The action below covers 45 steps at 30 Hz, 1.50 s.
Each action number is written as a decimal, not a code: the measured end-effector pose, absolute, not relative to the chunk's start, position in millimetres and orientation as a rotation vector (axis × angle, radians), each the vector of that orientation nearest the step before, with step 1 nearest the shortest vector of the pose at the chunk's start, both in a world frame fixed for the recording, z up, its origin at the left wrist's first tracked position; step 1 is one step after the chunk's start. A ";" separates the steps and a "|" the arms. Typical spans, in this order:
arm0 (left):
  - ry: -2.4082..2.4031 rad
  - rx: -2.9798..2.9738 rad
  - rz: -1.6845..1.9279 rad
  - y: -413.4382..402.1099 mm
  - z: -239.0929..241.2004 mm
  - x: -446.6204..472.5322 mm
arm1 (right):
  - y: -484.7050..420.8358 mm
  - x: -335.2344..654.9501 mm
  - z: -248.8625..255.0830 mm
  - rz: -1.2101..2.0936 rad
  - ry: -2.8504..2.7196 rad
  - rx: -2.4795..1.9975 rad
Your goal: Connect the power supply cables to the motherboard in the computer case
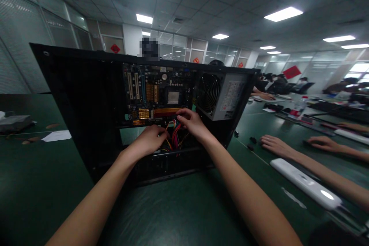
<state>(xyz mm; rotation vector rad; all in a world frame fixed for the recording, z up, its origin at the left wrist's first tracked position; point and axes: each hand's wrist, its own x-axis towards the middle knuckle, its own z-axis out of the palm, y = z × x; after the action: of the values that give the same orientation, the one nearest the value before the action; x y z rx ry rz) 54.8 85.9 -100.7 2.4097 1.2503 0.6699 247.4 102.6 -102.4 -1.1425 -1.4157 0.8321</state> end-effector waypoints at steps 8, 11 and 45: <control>1.470 2.463 0.568 91.7 -102.9 65.1 | 105.9 246.1 -104.6 0.747 -1.499 -1.223; 1.555 2.490 0.520 97.2 -101.7 69.7 | 108.2 246.3 -105.2 0.700 -1.533 -1.238; 1.826 2.580 0.400 95.7 -89.1 77.9 | 110.5 243.1 -105.3 0.776 -1.510 -1.269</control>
<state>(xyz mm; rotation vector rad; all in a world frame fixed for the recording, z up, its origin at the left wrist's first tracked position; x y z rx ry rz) 77.9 95.7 -89.1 2.5803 1.8260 0.4001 243.1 110.5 -105.3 -1.2688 -1.5096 0.7758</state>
